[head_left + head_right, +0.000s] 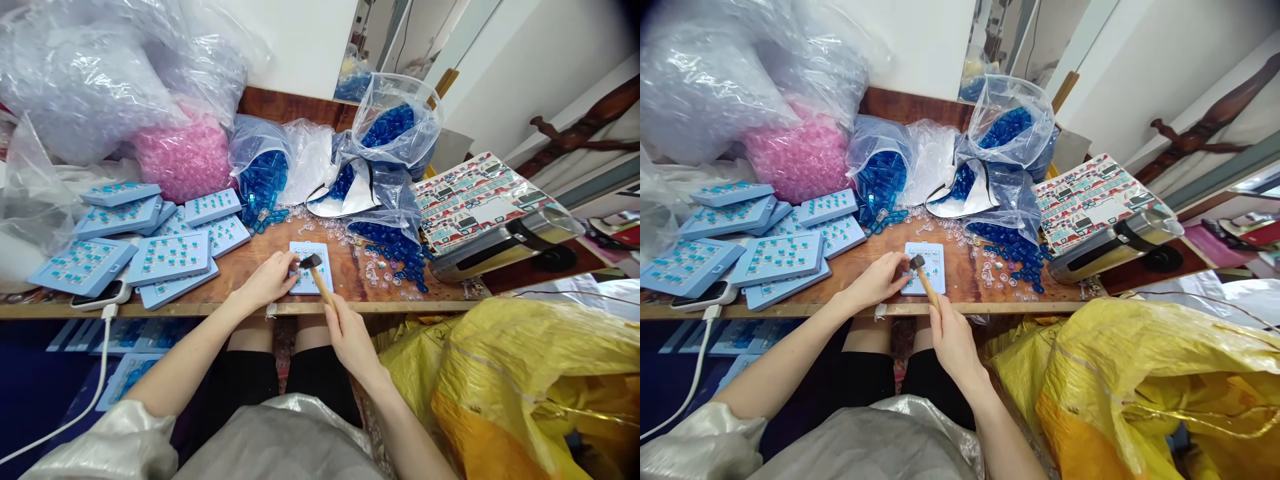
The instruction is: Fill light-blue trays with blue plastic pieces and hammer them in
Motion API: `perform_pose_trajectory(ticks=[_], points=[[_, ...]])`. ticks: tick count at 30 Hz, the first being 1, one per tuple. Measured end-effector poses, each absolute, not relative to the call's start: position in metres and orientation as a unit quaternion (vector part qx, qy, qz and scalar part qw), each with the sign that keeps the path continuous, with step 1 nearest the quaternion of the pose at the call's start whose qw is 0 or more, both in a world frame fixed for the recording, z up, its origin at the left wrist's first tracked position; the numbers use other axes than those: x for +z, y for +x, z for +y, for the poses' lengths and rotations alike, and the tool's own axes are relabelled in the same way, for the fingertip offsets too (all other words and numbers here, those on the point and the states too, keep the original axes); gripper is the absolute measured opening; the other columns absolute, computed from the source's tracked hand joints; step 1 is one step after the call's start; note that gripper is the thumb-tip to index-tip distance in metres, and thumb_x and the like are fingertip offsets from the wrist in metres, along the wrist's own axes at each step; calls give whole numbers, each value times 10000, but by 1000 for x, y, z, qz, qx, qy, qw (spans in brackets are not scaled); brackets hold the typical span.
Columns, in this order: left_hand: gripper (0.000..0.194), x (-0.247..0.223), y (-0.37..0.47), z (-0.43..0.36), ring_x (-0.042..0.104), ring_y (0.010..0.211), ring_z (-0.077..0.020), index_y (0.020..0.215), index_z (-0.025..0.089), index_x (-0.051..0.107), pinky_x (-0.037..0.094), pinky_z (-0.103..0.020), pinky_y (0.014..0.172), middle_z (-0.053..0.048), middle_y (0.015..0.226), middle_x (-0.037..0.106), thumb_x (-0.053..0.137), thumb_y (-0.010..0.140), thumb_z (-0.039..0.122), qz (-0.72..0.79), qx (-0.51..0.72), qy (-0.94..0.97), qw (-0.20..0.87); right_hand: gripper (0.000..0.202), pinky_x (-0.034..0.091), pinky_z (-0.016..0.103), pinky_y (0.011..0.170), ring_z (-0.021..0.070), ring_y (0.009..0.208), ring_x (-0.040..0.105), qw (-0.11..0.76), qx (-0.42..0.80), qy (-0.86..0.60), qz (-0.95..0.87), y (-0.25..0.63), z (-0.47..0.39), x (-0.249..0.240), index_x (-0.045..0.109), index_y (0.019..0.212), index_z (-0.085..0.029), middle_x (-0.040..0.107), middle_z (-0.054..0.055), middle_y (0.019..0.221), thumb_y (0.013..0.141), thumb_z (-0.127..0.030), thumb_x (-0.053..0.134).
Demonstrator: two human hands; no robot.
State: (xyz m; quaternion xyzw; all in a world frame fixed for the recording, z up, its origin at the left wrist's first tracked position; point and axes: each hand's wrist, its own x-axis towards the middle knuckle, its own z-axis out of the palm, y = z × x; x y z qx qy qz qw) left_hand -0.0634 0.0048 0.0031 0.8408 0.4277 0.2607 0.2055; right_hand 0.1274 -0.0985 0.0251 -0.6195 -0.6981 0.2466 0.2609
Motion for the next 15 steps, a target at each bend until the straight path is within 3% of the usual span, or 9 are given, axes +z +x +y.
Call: perform_pose_trajectory(ticks=[4,7,9,12,15], points=[[209,10,-64,27,543,924,-187,1012,167,501,450,-333,835,-68,996,569,491,816,240,433,296,831,186,337,466,271,739,181,835,628,284,251,-622,-685,134,-99,16,498,1167,-166,657,81,953,914,-278,307],[278,13,-49,67,501,1014,-194,1085,147,516,410,-345,902,-89,1081,565,418,826,127,426,296,848,109,348,464,253,652,171,731,614,310,239,-642,-659,139,-98,17,519,1122,-140,647,66,818,912,-315,303],[348,14,-31,97,486,1034,-206,1107,144,536,400,-354,904,-100,1100,566,397,801,52,399,229,885,65,347,450,246,616,166,690,596,316,239,-650,-649,142,-99,20,532,1091,-142,632,54,767,911,-328,303],[301,13,-4,131,513,967,-230,961,122,620,419,-366,850,-119,964,600,402,780,21,364,120,922,43,344,430,241,597,159,650,569,316,245,-663,-633,150,-102,19,530,1090,-152,611,40,727,911,-344,307],[264,12,6,139,541,877,-218,839,102,634,434,-349,802,-120,865,587,399,766,6,375,123,917,51,339,408,235,568,147,588,531,318,252,-678,-614,160,-110,12,531,1077,-160,581,22,681,910,-362,316]])
